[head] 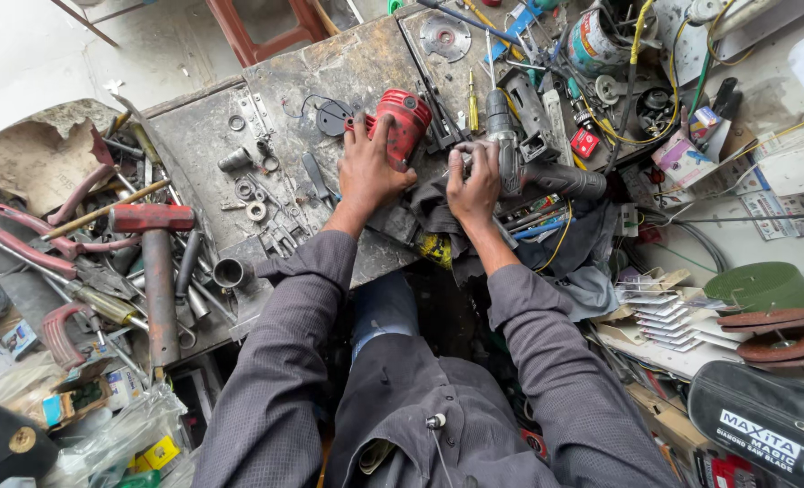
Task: The person holds a red angle grinder steady on a cluttered workbench with one hand while using a spanner in the other hand to work on the tool's components, repeatedly turning the fastener and repositioning small parts around the grinder.
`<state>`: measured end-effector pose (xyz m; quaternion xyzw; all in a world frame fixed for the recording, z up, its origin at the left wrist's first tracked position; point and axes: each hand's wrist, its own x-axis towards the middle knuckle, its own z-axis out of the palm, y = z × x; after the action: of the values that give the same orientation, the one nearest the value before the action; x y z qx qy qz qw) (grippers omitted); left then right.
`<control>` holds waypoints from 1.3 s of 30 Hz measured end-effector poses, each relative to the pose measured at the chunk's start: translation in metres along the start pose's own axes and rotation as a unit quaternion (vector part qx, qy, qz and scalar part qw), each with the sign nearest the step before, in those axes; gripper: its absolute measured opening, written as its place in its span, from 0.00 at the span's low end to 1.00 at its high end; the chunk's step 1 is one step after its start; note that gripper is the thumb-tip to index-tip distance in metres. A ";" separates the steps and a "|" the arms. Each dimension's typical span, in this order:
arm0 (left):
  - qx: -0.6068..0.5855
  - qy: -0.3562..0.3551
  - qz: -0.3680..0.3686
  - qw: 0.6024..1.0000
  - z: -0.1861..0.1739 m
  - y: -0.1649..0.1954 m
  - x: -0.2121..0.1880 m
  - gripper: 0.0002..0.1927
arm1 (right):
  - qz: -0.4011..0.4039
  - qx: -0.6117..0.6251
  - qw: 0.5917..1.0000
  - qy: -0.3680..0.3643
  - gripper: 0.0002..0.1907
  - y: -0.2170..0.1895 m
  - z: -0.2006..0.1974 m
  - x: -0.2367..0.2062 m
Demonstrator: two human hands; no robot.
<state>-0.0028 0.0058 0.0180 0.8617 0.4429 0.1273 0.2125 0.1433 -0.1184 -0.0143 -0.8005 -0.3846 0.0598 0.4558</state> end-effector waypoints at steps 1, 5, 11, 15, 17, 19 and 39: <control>-0.005 0.006 0.004 1.000 0.001 0.000 -0.001 0.52 | 0.048 0.028 0.998 -0.039 0.16 0.001 -0.007 -0.008; 0.000 0.020 0.004 1.000 0.001 0.003 0.000 0.52 | -0.045 -0.013 0.999 -0.015 0.21 0.008 -0.024 -0.049; -0.002 0.011 -0.009 1.000 -0.002 0.006 -0.003 0.52 | 0.076 0.153 0.985 -0.040 0.14 0.031 -0.017 -0.051; 0.002 0.010 -0.010 1.000 -0.001 0.007 -0.002 0.51 | 0.004 0.079 0.993 0.088 0.12 0.044 -0.035 -0.046; 0.002 0.012 -0.008 1.000 0.000 0.006 0.000 0.53 | -0.018 0.073 0.988 0.136 0.12 0.045 -0.051 -0.048; 0.001 0.007 -0.011 1.000 0.001 0.006 -0.001 0.53 | 0.013 0.135 0.976 0.169 0.11 0.041 -0.064 -0.048; 0.009 0.022 -0.004 1.000 0.000 0.004 -0.001 0.53 | 0.145 0.057 0.980 -0.127 0.12 0.020 -0.020 -0.072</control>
<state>-0.0001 0.0031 0.0201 0.8586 0.4523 0.1414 0.1956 0.1131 -0.1856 -0.0364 -0.8064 -0.3150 0.2483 0.4346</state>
